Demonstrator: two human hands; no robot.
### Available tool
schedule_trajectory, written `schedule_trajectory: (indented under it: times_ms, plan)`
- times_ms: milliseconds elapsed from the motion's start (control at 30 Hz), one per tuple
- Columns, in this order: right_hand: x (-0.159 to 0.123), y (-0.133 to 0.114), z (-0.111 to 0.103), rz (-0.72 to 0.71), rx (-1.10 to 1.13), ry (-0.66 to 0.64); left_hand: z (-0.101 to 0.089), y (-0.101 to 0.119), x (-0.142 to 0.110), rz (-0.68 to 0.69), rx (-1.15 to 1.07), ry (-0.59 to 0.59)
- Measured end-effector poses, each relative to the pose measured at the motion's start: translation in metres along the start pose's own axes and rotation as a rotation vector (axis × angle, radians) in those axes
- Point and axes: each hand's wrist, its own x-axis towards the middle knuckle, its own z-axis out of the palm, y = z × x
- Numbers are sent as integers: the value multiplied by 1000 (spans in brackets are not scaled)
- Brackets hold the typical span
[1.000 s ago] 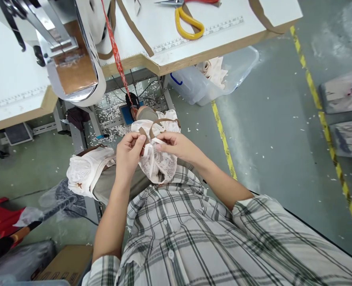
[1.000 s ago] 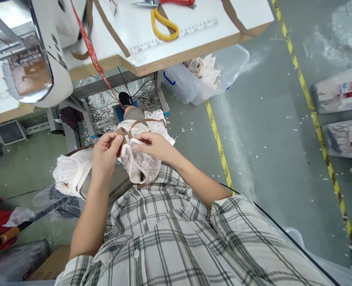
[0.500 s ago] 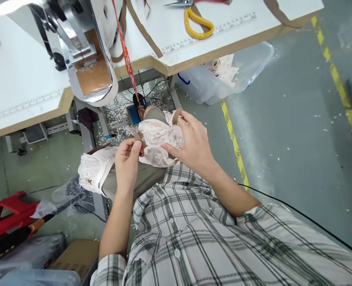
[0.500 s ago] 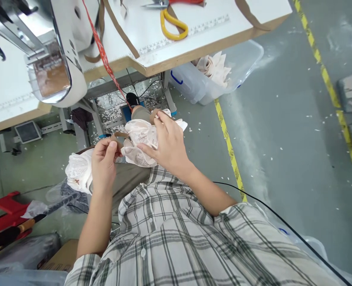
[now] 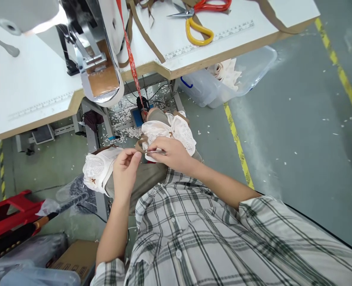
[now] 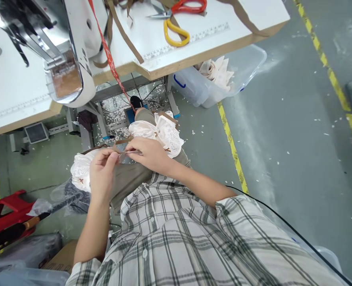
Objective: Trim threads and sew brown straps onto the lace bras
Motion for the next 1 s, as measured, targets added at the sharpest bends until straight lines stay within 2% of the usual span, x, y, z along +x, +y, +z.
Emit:
schedule_trajectory:
  times_ms: [67,100,167,233,300,367,400,500,567,667,767,867,1000]
  plan:
    - [-3,2,4,-140,-146,19,-8,4,-1,280,321,40]
    - [-5,3,5,-200,-211,20,-12,6,0,408,447,-8]
    - [-7,4,7,-266,-311,24,-15,7,5,570,596,-220]
    - [-7,5,8,-273,-361,33,-14,4,9,585,650,-371]
    - [-8,5,8,-265,-362,44,-12,1,10,507,641,-344]
    - [-9,5,6,-255,-340,65,-8,-1,7,331,555,-249]
    - [-9,5,6,-249,-332,78,-7,-1,4,211,465,-242]
    - [-10,7,5,-263,-309,97,-4,1,-2,-168,74,-381]
    - [-10,8,4,-281,-289,91,-1,1,-4,-323,-136,-449]
    - [-9,7,-2,-269,-241,75,3,-3,-5,-404,-298,-398]
    - [-10,4,-10,-226,-153,83,8,-6,-8,-428,-413,-323]
    - [-13,1,-12,-194,-50,97,11,-8,-11,-444,-461,-255]
    - [-18,0,-7,-180,-13,106,13,-11,-14,-406,-485,-242]
